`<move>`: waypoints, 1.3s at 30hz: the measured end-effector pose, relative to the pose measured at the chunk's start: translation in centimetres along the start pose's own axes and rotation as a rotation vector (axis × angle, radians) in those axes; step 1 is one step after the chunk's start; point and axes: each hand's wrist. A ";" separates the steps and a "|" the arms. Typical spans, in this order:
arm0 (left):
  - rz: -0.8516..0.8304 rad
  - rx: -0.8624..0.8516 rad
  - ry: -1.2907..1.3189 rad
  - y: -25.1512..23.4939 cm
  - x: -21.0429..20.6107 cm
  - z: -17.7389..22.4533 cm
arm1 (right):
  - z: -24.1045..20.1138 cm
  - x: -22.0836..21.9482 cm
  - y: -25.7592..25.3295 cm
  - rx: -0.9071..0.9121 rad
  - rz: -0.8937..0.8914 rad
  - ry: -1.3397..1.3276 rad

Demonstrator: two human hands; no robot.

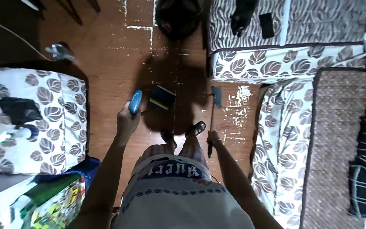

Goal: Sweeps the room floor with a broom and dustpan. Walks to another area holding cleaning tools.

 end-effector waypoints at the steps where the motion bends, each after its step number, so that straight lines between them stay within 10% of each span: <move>1: 0.026 0.017 0.015 -0.2 -0.1 -1.3 | -1.3 -1.4 0.5 0.032 -0.015 0.078; 9: 0.092 0.226 0.083 -1.3 2.6 -6.0 | -8.4 -6.6 6.1 0.251 -0.244 0.766; 21: 0.239 0.504 0.233 7.8 6.4 -11.5 | -12.3 9.9 10.2 0.197 -0.327 0.395; 29: 0.170 1.042 -0.115 23.9 7.6 -16.0 | -17.2 11.0 8.2 0.218 -0.183 0.408; 39: 0.196 1.415 -0.166 28.0 8.8 -21.8 | -14.8 12.6 8.8 0.079 -0.484 -0.240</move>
Point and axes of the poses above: each hand's wrist, its own y-axis away from the middle knuckle, its own x-axis out of the back of the hand, z = x × y, and after that the axes turned 5 degrees about y, right-handed
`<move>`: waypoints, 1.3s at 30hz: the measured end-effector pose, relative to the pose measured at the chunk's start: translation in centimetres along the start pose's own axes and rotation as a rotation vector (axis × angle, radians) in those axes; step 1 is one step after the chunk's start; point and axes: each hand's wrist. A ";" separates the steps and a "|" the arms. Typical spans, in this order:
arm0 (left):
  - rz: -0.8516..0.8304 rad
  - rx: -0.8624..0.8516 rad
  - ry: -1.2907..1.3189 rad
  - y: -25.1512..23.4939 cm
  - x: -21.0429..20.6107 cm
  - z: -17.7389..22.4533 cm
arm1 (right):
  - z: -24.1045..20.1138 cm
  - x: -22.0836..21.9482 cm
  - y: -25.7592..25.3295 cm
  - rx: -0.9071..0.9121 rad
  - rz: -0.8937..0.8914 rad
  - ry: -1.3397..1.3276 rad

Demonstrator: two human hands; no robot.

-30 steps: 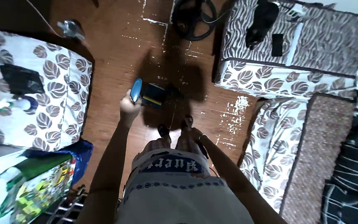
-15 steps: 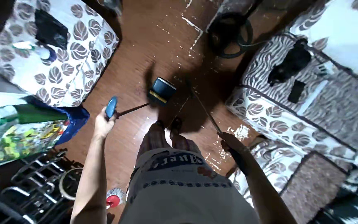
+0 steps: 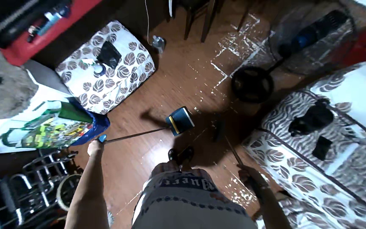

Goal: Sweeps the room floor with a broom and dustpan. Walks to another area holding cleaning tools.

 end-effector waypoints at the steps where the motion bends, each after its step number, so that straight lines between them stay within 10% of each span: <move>1: 0.003 -0.013 0.012 -0.3 0.3 0.0 | 0.8 0.3 0.0 -0.004 -0.022 -0.025; 19: 0.070 -0.191 0.058 -5.5 0.7 1.7 | 8.3 -3.5 3.2 0.008 -0.027 -0.211; 31: -0.077 -0.492 -0.071 0.4 -1.0 20.6 | 1.3 -7.5 5.4 0.113 -0.230 -0.258; 39: -0.227 -0.575 -0.029 0.8 3.4 33.1 | -10.2 -12.0 5.7 0.272 0.111 0.231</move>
Point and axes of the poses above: each hand's wrist, its own y-axis away from the middle knuckle, its own x-axis out of the back of the hand, z = x × y, and after that the axes turned 5 degrees about y, right-handed
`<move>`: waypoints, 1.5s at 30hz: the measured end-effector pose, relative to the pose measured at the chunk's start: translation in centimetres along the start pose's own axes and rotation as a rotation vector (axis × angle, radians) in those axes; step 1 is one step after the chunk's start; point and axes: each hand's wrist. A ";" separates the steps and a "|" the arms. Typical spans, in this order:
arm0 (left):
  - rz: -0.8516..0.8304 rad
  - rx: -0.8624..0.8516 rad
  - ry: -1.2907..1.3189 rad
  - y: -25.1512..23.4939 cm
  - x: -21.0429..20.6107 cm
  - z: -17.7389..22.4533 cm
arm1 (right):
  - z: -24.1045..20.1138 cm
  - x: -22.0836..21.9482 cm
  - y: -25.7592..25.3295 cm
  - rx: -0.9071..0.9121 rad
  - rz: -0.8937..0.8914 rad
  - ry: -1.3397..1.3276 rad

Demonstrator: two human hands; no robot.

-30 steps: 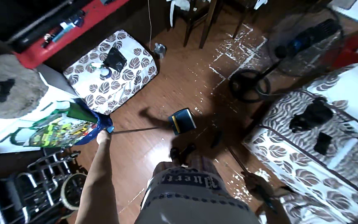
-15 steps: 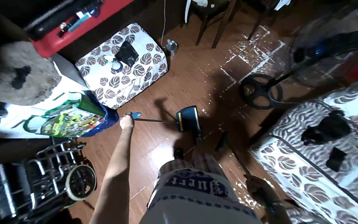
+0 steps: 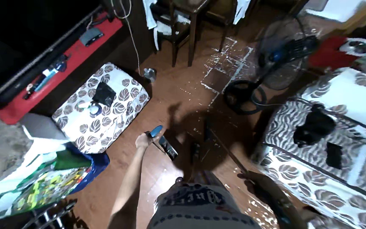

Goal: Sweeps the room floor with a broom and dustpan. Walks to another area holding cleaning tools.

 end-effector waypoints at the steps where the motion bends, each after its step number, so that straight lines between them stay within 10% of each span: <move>1: 0.005 -0.042 0.062 -1.3 1.6 0.8 | -2.2 0.1 -1.2 0.025 -0.019 0.034; 10: -0.057 -0.125 0.493 -6.9 14.5 12.0 | -19.2 0.3 -10.6 0.034 -0.253 -0.119; 26: 0.074 -0.362 0.399 -25.1 18.0 26.7 | -40.1 0.5 -30.0 -0.052 -0.094 -0.110; 45: -0.025 -0.209 0.196 -52.2 26.0 57.5 | -80.1 -0.9 -63.5 0.173 0.136 0.885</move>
Point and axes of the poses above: each hand's wrist, its own y-axis away from the middle knuckle, its own x-axis out of the back of the hand, z = x × y, and after that the axes turned 5 degrees about y, right-handed
